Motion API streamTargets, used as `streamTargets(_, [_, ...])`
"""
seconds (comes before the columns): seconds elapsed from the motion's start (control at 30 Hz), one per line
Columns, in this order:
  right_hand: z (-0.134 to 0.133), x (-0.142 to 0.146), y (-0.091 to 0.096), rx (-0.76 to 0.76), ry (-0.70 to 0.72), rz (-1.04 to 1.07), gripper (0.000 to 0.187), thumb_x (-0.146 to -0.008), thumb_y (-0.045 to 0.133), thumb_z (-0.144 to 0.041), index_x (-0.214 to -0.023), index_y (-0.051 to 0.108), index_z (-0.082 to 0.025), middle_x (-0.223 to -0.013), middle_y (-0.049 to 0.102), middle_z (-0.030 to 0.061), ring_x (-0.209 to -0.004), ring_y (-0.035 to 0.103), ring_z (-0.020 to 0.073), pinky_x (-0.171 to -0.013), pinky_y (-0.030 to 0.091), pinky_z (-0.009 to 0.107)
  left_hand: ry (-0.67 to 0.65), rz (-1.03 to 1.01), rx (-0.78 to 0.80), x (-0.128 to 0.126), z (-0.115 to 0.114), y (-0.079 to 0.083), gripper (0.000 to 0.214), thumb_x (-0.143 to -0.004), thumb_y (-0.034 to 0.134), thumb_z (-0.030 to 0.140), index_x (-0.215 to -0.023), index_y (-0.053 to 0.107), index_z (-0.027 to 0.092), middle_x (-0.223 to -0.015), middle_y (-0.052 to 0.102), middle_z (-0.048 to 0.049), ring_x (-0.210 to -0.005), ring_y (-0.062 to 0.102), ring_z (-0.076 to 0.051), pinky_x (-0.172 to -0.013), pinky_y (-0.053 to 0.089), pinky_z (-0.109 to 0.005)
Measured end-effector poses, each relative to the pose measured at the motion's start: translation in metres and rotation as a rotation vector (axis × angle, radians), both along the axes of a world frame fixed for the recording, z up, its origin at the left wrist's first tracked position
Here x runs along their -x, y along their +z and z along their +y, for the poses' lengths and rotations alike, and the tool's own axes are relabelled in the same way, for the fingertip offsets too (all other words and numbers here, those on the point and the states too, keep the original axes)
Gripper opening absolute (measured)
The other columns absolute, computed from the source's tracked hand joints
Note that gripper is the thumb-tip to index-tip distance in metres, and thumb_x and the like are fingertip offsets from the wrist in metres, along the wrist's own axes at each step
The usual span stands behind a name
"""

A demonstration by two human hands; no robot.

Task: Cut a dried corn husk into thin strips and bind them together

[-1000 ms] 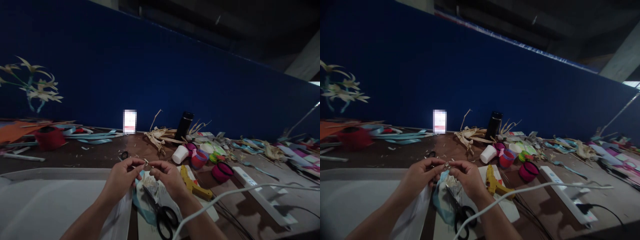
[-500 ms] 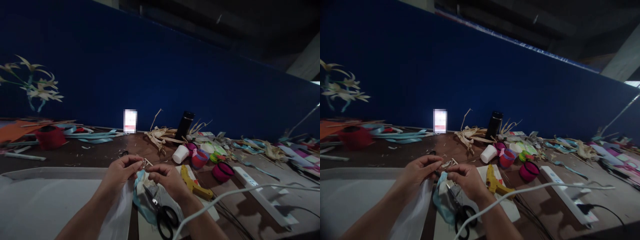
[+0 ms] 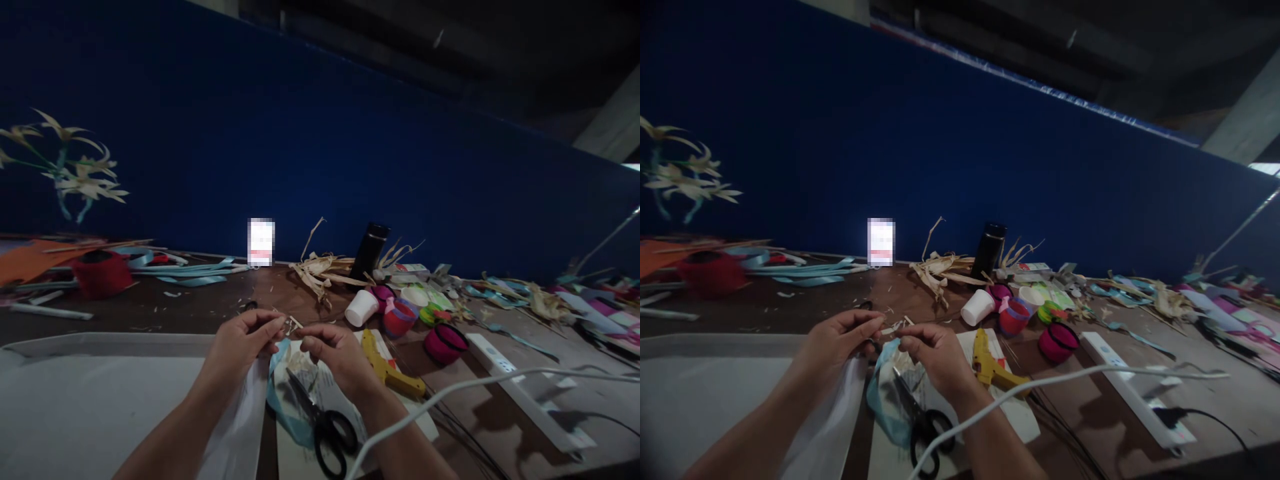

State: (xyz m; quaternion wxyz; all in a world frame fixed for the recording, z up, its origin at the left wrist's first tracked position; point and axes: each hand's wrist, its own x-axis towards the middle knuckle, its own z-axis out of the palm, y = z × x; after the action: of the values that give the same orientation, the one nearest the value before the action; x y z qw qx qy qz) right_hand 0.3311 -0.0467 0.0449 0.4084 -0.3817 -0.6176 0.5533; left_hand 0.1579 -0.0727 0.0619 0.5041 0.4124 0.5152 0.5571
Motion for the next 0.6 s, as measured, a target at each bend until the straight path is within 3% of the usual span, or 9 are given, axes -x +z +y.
streamTargets(0.6, [-0.0009, 0.0010, -0.0012, 0.011, -0.002, 0.006, 0.022, -0.069, 0.069, -0.031, -0.086, 0.072, -0.018, -0.068, 0.061, 0.0005, -0.057, 0.043, 0.0083, -0.055, 0.035, 0.021, -0.003, 0.042, 0.039, 0.0016, 0.0005, -0.0007, 0.035, -0.066, 0.066, 0.044, -0.080, 0.064, 0.012, -0.067, 0.065, -0.0057, -0.052, 0.054, -0.011, -0.053, 0.045, -0.024])
